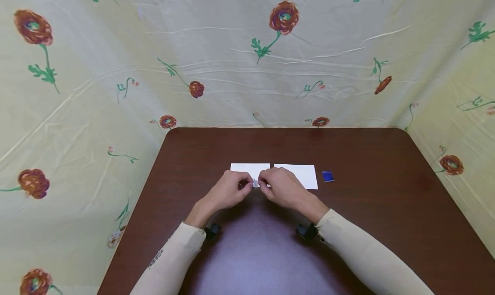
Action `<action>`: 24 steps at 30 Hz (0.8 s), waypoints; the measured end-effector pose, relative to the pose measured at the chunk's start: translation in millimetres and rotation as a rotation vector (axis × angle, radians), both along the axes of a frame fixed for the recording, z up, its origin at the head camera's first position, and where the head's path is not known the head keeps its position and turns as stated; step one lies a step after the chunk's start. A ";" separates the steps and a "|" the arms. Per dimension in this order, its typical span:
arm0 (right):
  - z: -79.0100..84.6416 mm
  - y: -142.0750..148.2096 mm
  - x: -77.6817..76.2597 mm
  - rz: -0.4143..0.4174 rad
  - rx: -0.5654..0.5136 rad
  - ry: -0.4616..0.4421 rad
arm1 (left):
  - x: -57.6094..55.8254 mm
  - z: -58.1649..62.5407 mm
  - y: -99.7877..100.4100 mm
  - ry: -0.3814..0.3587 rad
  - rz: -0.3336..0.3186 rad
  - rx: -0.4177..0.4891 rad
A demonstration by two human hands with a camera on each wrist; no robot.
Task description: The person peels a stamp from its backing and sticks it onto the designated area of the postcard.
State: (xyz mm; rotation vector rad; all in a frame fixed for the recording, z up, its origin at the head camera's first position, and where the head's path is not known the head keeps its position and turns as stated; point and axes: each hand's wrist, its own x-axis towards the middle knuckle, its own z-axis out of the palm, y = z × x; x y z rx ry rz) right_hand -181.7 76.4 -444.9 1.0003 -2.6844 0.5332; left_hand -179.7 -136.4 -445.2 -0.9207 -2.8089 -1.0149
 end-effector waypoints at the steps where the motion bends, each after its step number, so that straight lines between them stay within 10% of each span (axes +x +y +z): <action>1: -0.1 0.5 -0.4 -0.005 -0.003 0.000 | 0.0 0.0 -0.4 0.004 0.007 -0.004; 24: -1.1 15.2 -5.4 -0.095 0.009 -0.004 | 2.3 1.7 -5.1 -0.030 0.114 -0.026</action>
